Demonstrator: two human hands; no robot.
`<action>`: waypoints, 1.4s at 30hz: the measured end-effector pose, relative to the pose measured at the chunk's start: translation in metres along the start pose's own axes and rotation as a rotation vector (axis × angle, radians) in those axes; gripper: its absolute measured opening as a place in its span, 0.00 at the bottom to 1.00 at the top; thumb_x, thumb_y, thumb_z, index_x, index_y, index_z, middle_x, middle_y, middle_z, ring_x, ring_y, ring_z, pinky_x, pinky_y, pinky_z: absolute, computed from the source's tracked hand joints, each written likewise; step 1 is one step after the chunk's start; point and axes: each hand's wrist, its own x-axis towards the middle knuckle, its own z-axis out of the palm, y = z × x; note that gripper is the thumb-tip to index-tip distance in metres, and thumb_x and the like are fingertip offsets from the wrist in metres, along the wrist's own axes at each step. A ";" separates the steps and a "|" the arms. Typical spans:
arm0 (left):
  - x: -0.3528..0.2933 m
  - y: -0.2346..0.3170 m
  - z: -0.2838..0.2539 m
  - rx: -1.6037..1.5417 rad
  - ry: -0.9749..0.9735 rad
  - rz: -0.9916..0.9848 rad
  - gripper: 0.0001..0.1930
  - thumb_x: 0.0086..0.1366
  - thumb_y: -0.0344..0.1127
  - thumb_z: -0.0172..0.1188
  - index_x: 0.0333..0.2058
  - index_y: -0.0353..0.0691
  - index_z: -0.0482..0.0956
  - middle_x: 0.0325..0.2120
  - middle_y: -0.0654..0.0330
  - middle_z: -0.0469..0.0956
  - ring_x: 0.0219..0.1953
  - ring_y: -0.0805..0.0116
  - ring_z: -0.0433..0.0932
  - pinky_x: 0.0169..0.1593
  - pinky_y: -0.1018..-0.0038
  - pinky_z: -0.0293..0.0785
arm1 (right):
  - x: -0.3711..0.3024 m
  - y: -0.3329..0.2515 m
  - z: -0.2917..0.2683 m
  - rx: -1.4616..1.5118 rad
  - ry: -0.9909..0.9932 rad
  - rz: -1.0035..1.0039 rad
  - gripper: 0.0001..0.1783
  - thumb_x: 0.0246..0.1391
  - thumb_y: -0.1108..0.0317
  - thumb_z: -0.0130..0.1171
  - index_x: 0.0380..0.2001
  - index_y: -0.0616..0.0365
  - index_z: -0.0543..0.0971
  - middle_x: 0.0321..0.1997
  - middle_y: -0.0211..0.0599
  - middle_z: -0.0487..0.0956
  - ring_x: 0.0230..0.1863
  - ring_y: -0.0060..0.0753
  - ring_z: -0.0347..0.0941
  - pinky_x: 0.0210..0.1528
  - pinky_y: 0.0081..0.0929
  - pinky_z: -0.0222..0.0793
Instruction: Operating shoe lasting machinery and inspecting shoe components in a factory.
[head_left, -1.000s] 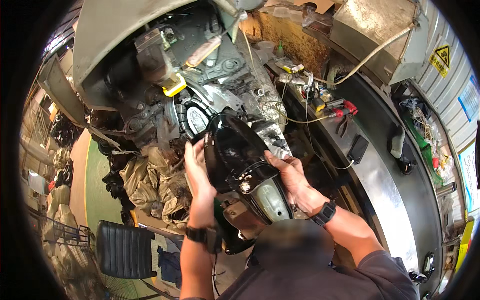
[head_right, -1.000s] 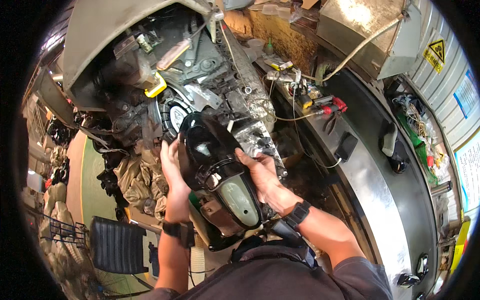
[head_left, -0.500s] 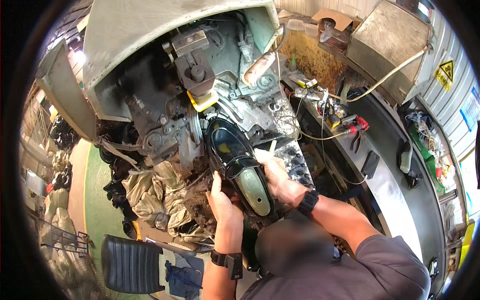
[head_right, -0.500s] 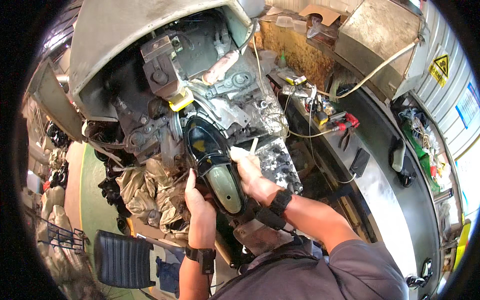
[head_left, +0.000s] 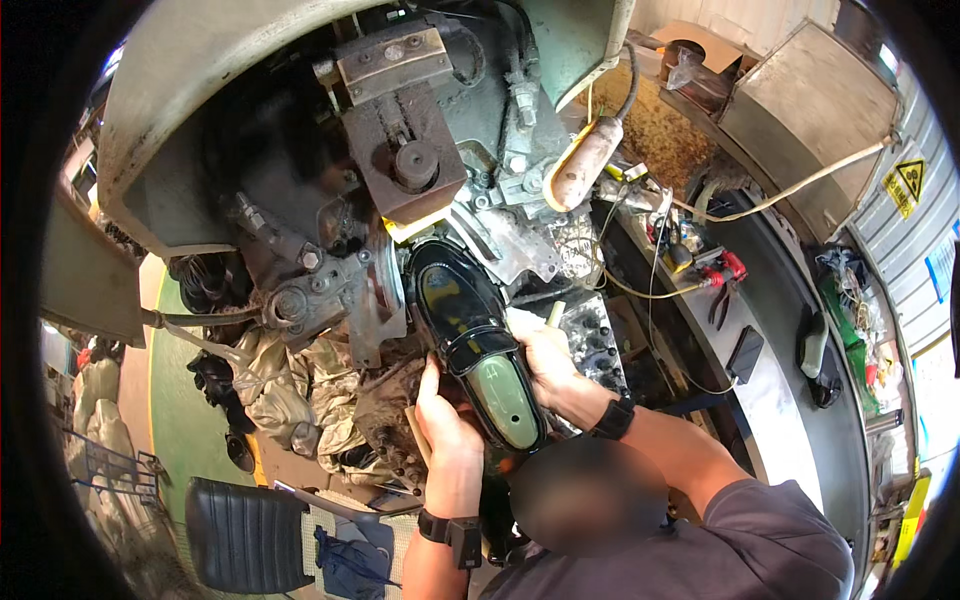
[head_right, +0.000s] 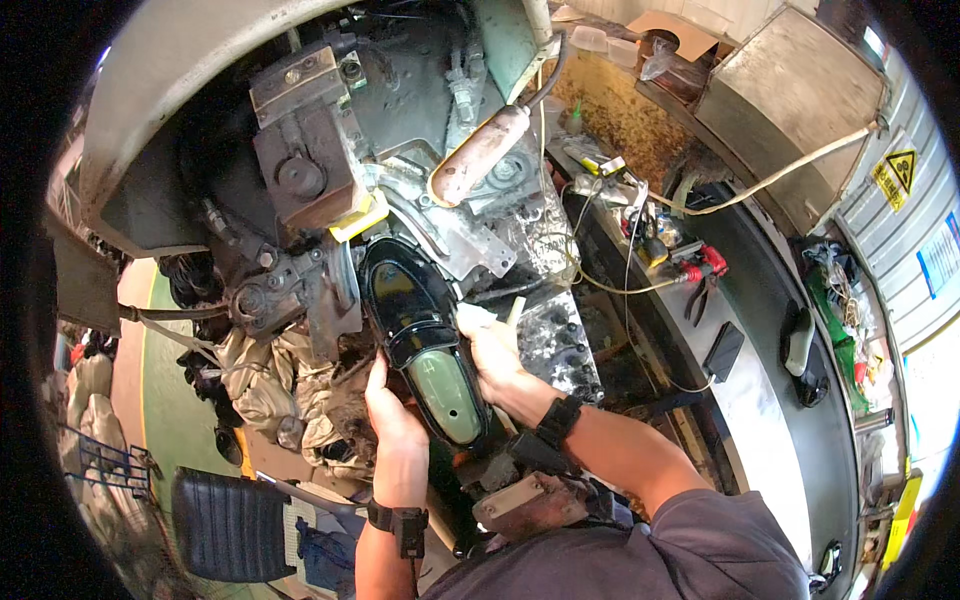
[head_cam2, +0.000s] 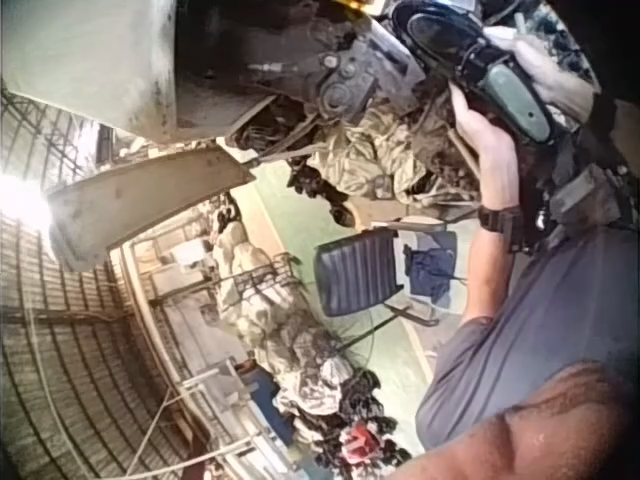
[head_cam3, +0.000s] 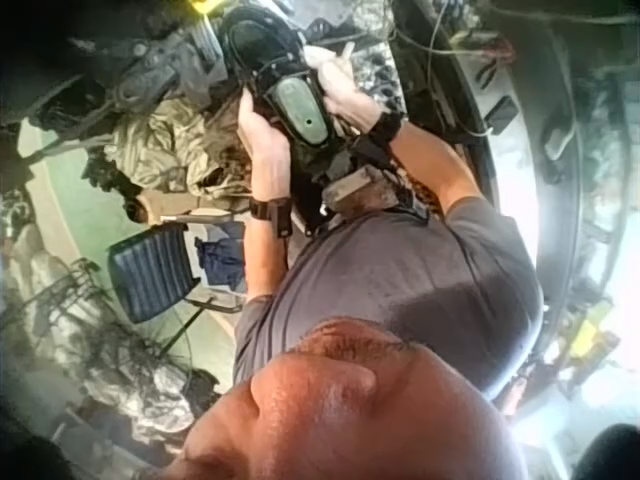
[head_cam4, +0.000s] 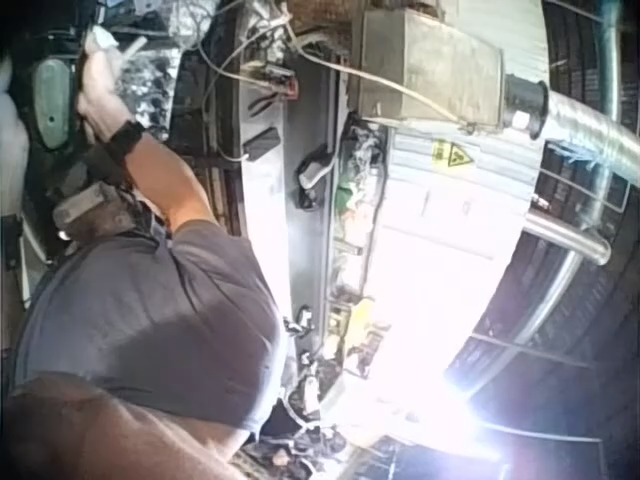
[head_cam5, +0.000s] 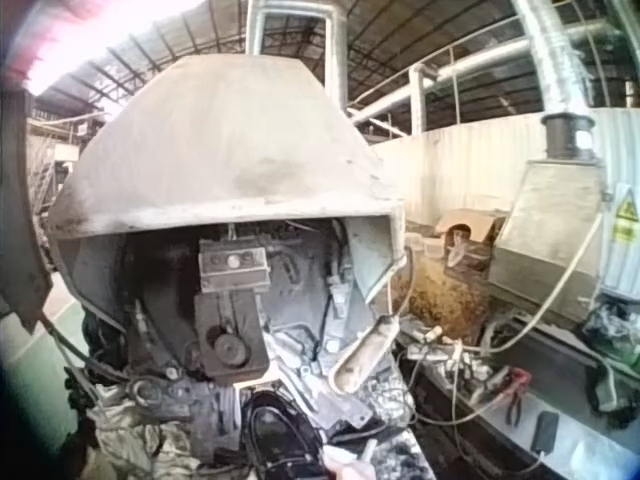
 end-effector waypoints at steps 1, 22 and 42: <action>0.001 0.000 0.000 -0.022 -0.020 -0.001 0.18 0.73 0.49 0.51 0.47 0.44 0.82 0.43 0.62 0.84 0.42 0.66 0.81 0.47 0.68 0.78 | 0.001 -0.001 0.001 0.003 -0.034 0.009 0.08 0.64 0.76 0.52 0.42 0.62 0.80 0.40 0.35 0.81 0.40 0.28 0.78 0.46 0.29 0.79; 0.050 -0.039 -0.028 -0.163 -0.041 0.090 0.20 0.73 0.45 0.51 0.51 0.35 0.80 0.46 0.57 0.83 0.45 0.61 0.82 0.51 0.65 0.78 | 0.029 0.022 -0.022 0.022 -0.090 -0.070 0.12 0.63 0.69 0.61 0.47 0.63 0.80 0.43 0.34 0.84 0.40 0.25 0.81 0.45 0.26 0.79; 0.040 -0.031 -0.013 -0.209 -0.184 0.007 0.24 0.73 0.53 0.53 0.54 0.37 0.77 0.48 0.56 0.81 0.47 0.59 0.81 0.52 0.62 0.79 | 0.022 0.016 -0.018 0.067 -0.027 -0.036 0.13 0.65 0.66 0.61 0.46 0.66 0.81 0.43 0.35 0.83 0.39 0.24 0.80 0.41 0.23 0.79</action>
